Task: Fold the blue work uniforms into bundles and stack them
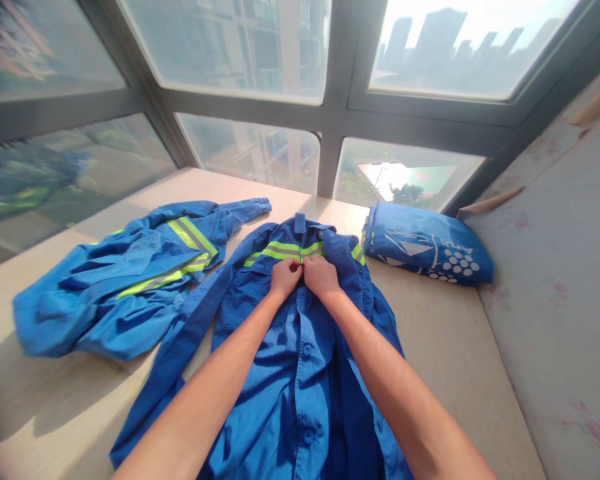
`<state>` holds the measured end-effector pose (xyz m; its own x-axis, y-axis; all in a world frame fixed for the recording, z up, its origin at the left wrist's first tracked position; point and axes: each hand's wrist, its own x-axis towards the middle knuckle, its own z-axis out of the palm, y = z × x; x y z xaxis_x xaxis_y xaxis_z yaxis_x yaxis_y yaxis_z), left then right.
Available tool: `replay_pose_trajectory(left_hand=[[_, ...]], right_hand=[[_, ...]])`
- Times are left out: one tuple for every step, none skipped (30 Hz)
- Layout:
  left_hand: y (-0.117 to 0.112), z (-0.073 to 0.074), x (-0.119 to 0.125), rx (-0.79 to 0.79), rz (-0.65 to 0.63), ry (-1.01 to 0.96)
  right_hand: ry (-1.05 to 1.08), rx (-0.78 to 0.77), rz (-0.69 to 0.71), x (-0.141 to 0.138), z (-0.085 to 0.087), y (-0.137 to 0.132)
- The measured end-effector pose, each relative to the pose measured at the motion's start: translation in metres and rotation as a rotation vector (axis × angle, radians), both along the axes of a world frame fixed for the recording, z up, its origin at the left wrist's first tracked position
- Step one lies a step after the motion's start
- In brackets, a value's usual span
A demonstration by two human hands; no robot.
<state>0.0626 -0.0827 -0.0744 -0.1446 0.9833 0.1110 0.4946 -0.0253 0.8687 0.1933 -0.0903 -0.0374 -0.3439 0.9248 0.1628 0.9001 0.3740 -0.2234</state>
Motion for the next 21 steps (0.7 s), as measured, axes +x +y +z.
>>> replay_pose_trajectory(left_hand=[[0.000,0.000,0.000,-0.002,0.000,-0.017],[0.001,0.000,-0.001,-0.004,0.003,-0.037],[0.002,-0.001,-0.002,-0.006,0.007,-0.061],[0.003,-0.001,-0.003,-0.007,0.012,-0.088],[0.004,-0.001,-0.004,-0.007,0.017,-0.117],[0.005,-0.002,-0.005,-0.006,0.025,-0.148],[0.006,-0.002,-0.006,-0.005,0.034,-0.180],[0.007,-0.004,-0.006,-0.004,0.045,-0.211],[0.008,-0.005,-0.007,-0.003,0.057,-0.241],[0.009,-0.006,-0.008,-0.004,0.068,-0.270],[0.010,-0.007,-0.009,-0.007,0.076,-0.296],[0.011,-0.009,-0.009,-0.012,0.081,-0.321],[0.012,-0.010,-0.010,-0.020,0.083,-0.345],[0.012,-0.010,-0.010,-0.029,0.082,-0.368],[0.012,-0.011,-0.010,-0.039,0.080,-0.389],[0.013,-0.011,-0.010,-0.049,0.078,-0.409],[0.013,-0.011,-0.009,-0.059,0.075,-0.426],[0.013,-0.010,-0.009,-0.067,0.074,-0.441],[0.013,-0.010,-0.008,-0.073,0.074,-0.452],[0.013,-0.010,-0.007,-0.077,0.075,-0.460],[0.013,-0.009,-0.007,-0.081,0.078,-0.466]], right_hand=[[-0.028,-0.003,0.033,0.001,0.006,0.001],[-0.041,0.000,0.065,0.002,0.010,0.001],[-0.037,0.009,0.091,0.002,0.013,0.002],[-0.012,0.021,0.101,0.003,0.014,0.003],[0.035,0.027,0.089,0.002,0.013,0.005],[0.102,0.025,0.056,0.001,0.012,0.007],[0.187,0.011,0.003,0.000,0.009,0.010],[0.281,-0.014,-0.058,-0.002,0.005,0.013],[0.374,-0.046,-0.115,-0.005,0.002,0.016],[0.452,-0.079,-0.161,-0.007,-0.001,0.019],[0.503,-0.104,-0.191,-0.009,-0.003,0.022],[0.519,-0.114,-0.196,-0.010,-0.004,0.023],[0.501,-0.104,-0.174,-0.010,-0.004,0.024],[0.454,-0.073,-0.126,-0.009,-0.002,0.023],[0.390,-0.027,-0.065,-0.008,-0.001,0.021],[0.321,0.024,0.001,-0.005,0.001,0.019],[0.256,0.070,0.061,-0.003,0.003,0.016],[0.206,0.105,0.106,0.000,0.003,0.013],[0.174,0.127,0.134,0.001,0.003,0.011],[0.169,0.140,0.144,0.002,0.001,0.009],[0.193,0.147,0.135,0.001,-0.002,0.008]])
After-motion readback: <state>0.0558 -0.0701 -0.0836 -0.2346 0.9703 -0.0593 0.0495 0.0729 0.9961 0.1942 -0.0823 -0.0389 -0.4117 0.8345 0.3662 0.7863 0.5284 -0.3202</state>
